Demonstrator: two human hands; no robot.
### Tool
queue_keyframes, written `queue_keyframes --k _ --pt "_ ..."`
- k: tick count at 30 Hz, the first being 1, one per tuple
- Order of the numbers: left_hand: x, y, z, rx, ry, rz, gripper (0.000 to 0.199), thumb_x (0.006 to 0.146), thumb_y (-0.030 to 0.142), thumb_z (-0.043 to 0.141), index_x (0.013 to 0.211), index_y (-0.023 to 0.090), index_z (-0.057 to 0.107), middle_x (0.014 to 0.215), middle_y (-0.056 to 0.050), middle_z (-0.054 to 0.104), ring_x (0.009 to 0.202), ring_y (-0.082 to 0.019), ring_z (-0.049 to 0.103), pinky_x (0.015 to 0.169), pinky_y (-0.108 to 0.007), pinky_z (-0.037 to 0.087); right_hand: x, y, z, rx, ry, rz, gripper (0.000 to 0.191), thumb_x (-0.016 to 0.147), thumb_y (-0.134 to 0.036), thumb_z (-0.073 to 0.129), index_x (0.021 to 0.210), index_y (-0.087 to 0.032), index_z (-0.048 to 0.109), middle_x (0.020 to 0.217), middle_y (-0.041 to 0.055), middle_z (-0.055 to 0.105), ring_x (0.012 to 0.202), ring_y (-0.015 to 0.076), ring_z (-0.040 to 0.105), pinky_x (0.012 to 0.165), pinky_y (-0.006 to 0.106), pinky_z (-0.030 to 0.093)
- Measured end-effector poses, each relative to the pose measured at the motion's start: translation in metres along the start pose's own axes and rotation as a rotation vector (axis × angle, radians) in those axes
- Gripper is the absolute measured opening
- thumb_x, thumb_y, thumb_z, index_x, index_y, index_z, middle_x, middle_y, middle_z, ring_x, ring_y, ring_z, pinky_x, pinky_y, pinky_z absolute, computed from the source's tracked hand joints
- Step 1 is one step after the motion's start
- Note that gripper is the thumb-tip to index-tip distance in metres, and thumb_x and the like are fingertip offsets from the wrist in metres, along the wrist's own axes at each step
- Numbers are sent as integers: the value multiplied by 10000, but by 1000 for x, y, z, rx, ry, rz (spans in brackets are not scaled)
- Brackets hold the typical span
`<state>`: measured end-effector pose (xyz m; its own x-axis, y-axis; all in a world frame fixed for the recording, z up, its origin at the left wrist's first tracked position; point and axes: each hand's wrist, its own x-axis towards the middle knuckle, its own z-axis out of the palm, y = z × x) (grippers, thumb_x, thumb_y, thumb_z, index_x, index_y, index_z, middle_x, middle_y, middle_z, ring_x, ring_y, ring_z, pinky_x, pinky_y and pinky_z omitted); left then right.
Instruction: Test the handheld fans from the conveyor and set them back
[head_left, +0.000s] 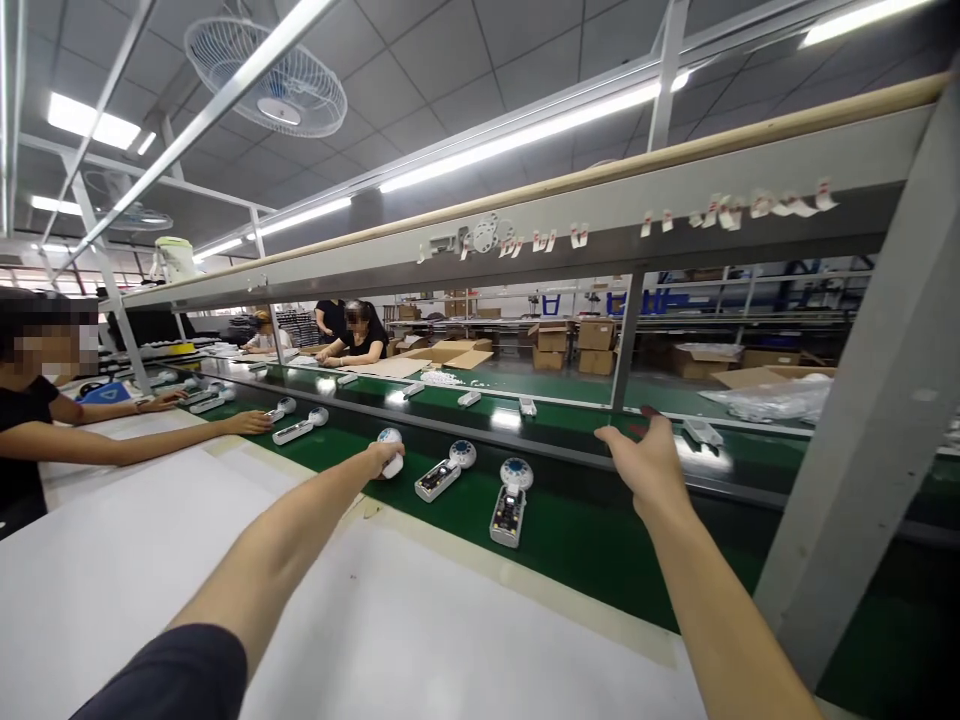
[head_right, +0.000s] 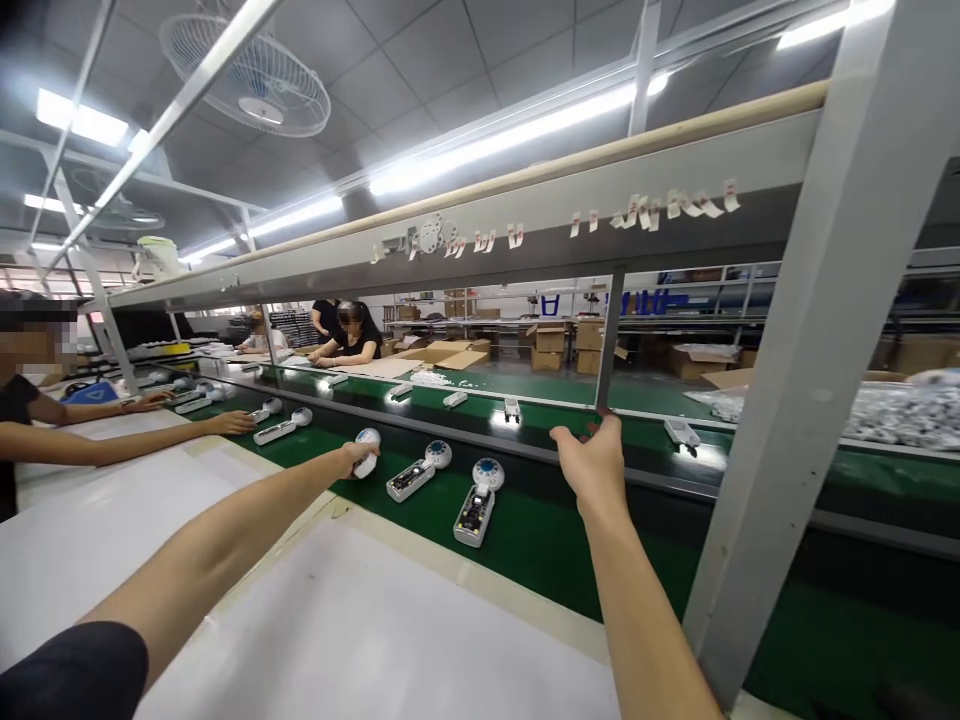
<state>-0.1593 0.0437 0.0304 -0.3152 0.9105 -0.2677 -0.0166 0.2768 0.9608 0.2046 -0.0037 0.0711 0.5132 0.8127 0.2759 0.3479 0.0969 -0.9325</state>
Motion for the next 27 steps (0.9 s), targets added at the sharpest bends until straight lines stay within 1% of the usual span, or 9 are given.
queue_keyframes --k 4,7,10,14,16,18,20,23,27 --pt "-20 16 5 -178 -144 13 349 985 402 606 1214 139 606 1084 -74 650 857 -150 644 730 -309 583 -6 -12 -1 67 -19 -35 756 775 -439 624 1479 -232 441 1383 162 598 1182 370 634 886 442 557" --pt "-51 34 21 -326 -348 102 352 1015 465 500 1146 150 587 877 -21 606 612 -86 533 493 -194 428 -14 -23 -2 85 -69 -55 716 766 -388 644 1442 -216 484 1337 154 626 1190 361 629 911 442 554" --pt "-93 47 43 -419 -558 178 382 1001 469 368 1072 164 587 800 -31 577 523 -112 496 390 -211 317 -27 -37 -4 111 -136 -86 633 787 -379 651 1387 -210 546 1313 148 645 1183 340 636 904 415 555" --pt "-144 45 79 -449 -737 250 270 910 394 540 1033 163 607 806 -42 600 546 -144 556 407 -244 398 -53 -58 -4 237 -285 -175 549 901 -508 579 1366 -217 571 1177 107 710 1130 295 663 1006 436 499" --pt "-163 37 95 -445 -776 311 335 884 393 655 1143 187 600 789 -10 587 583 -132 577 461 -232 473 -68 -67 -2 338 -367 -220 694 915 -614 566 1479 -222 464 1142 85 724 1120 283 668 1053 452 468" --pt "-176 28 105 -441 -844 364 524 864 418 725 1309 232 521 832 1 603 636 -136 615 534 -253 555 -80 -74 0 414 -401 -231 862 884 -658 617 1571 -232 319 1170 77 724 1130 282 665 1047 444 476" --pt "-187 22 109 -437 -933 377 668 868 430 730 1426 291 391 923 -15 635 663 -155 650 554 -298 594 -90 -79 2 450 -378 -229 909 870 -617 672 1592 -247 263 1227 81 711 1148 281 659 1021 430 496" --pt "-197 20 105 -467 -988 338 697 893 354 676 1467 363 281 1071 -36 653 663 -158 672 528 -289 585 -99 -83 3 501 -359 -271 768 904 -517 676 1553 -273 345 1243 72 706 1150 259 660 1008 404 515" --pt "-199 21 92 -451 -1018 374 776 867 222 649 1485 357 201 1226 -75 644 735 -174 709 557 -276 588 -106 -86 3 529 -401 -306 723 927 -481 668 1553 -284 366 1246 68 711 1152 258 671 1011 412 540"
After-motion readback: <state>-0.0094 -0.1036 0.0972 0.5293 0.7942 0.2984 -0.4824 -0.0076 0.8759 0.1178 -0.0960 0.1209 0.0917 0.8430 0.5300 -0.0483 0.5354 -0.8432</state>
